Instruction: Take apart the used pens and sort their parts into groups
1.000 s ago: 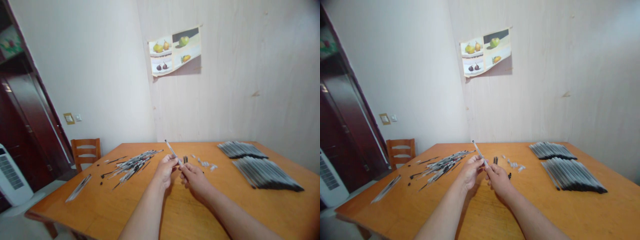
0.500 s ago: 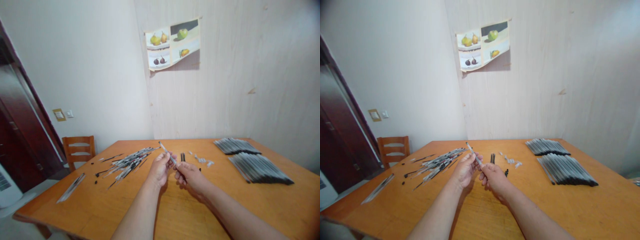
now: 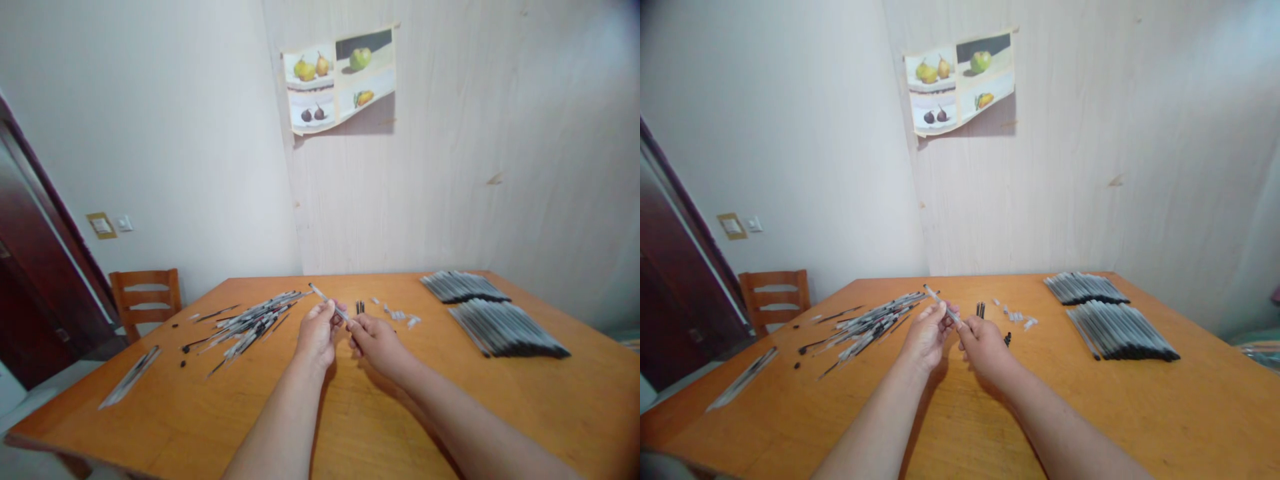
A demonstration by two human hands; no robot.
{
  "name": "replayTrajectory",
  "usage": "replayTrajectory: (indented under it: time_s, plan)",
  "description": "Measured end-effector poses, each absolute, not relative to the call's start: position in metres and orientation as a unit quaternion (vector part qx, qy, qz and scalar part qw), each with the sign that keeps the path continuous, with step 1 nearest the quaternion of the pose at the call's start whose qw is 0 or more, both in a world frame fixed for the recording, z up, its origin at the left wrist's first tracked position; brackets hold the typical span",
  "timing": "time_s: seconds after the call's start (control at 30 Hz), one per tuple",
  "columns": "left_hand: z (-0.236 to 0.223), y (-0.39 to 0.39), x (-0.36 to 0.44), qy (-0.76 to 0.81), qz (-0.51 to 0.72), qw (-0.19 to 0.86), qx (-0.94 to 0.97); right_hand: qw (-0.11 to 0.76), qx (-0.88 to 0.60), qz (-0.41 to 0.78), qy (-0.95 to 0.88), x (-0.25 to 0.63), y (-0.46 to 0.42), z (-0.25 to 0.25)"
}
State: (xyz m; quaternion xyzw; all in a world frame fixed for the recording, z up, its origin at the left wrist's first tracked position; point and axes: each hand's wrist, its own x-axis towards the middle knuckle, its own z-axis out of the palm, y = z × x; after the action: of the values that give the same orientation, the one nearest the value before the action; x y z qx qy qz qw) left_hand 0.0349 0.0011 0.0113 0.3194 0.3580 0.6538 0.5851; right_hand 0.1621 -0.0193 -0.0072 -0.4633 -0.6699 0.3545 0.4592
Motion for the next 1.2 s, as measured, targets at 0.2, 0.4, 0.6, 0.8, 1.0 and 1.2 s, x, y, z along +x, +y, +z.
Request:
replayTrajectory:
  time_s: [0.2, 0.4, 0.6, 0.8, 1.0, 1.2]
  plan:
    - [0.013, -0.001, 0.043, 0.369, 0.662, 0.582, 0.293, 0.413, -0.479, 0.196, -0.749, 0.166, -0.015, -0.005]
    - [0.015, 0.007, 0.027, 0.365, 0.703, 0.550, 0.265, 0.387, -0.499, 0.139, -0.763, 0.175, -0.018, -0.007]
    - [0.014, 0.015, 0.003, 0.363, 0.723, 0.524, 0.265, 0.396, -0.510, 0.125, -0.753, 0.191, -0.013, -0.009]
    - [0.012, 0.012, 0.010, 0.394, 0.704, 0.516, 0.288, 0.407, -0.582, 0.077, -0.699, 0.232, 0.009, -0.009]
    - [0.011, 0.014, 0.012, 0.430, 0.696, 0.475, 0.325, 0.292, -0.736, 0.049, -0.608, 0.289, 0.024, -0.012]
    - [0.010, 0.012, 0.013, 0.447, 0.680, 0.464, 0.350, 0.197, -0.779, 0.046, -0.593, 0.306, 0.027, -0.022]
